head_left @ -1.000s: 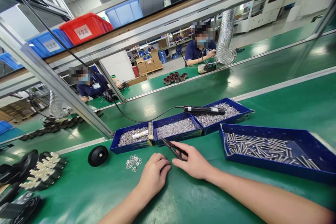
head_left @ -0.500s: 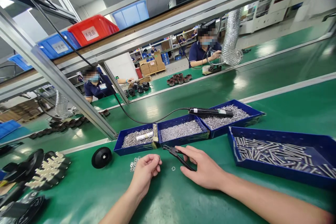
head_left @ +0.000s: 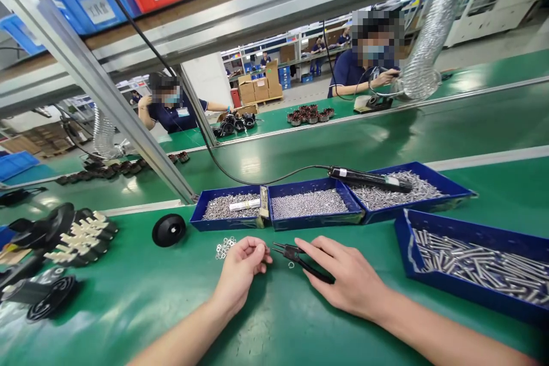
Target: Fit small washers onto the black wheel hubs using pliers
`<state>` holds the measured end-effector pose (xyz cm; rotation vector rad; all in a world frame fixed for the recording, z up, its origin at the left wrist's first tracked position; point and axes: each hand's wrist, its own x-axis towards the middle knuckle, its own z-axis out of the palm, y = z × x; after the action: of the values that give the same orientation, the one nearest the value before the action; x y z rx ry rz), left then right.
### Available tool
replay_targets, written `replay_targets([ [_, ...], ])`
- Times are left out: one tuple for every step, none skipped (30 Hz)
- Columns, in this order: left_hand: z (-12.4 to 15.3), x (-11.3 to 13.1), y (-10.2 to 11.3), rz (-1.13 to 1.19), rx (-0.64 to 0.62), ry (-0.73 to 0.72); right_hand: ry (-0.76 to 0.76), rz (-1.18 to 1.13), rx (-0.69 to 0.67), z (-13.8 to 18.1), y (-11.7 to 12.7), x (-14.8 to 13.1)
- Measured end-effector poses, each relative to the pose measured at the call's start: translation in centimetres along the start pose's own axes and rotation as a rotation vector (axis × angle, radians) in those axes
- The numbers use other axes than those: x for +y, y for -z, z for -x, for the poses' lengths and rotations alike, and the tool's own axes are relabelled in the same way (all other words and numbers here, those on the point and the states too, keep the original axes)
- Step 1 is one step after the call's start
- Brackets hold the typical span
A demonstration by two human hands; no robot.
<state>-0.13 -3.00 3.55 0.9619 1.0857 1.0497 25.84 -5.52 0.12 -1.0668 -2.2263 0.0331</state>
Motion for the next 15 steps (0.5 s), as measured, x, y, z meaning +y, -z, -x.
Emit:
replay_targets([
  [0.0, 0.0, 0.0, -0.009, 0.011, -0.024, 0.028, 0.032, 0.015, 0.1, 0.0, 0.1],
  [0.1, -0.1, 0.0, -0.017, 0.024, -0.049, 0.048, 0.057, 0.026, 0.1, 0.1, 0.1],
  [0.2, -0.1, 0.0, -0.024, 0.034, -0.073, 0.062, 0.076, 0.031, 0.2, 0.1, 0.1],
  [0.2, -0.1, 0.0, -0.030, 0.042, -0.092, 0.070, 0.090, 0.032, 0.2, 0.1, 0.1],
  [0.3, -0.1, 0.0, -0.036, 0.048, -0.106, 0.074, 0.100, 0.029, 0.2, 0.1, 0.0],
  [0.4, -0.2, -0.1, -0.042, 0.051, -0.114, 0.076, 0.106, 0.027, 0.2, 0.1, -0.1],
  [0.4, -0.2, -0.1, -0.047, 0.050, -0.117, 0.078, 0.111, 0.025, 0.3, 0.1, -0.2],
  [0.5, -0.2, -0.2, -0.049, 0.045, -0.112, 0.080, 0.114, 0.020, 0.3, 0.0, -0.4],
  [0.6, -0.2, -0.3, -0.045, 0.039, -0.101, 0.082, 0.117, 0.015, 0.3, 0.0, -0.5],
  [0.7, -0.2, -0.3, -0.036, 0.033, -0.085, 0.087, 0.120, 0.010, 0.2, -0.1, -0.7],
  [0.8, -0.2, -0.4, -0.023, 0.027, -0.066, 0.094, 0.123, 0.004, 0.2, -0.2, -0.8],
  [0.8, -0.2, -0.5, -0.011, 0.021, -0.049, 0.101, 0.127, -0.001, 0.2, -0.2, -0.9],
  [0.9, -0.2, -0.5, -0.003, 0.017, -0.035, 0.109, 0.133, -0.004, 0.2, -0.2, -0.9],
  [0.9, -0.2, -0.5, -0.001, 0.015, -0.027, 0.116, 0.139, -0.003, 0.1, -0.2, -1.0],
  [0.9, -0.1, -0.5, -0.002, 0.015, -0.026, 0.122, 0.145, -0.002, 0.1, -0.2, -1.0],
])
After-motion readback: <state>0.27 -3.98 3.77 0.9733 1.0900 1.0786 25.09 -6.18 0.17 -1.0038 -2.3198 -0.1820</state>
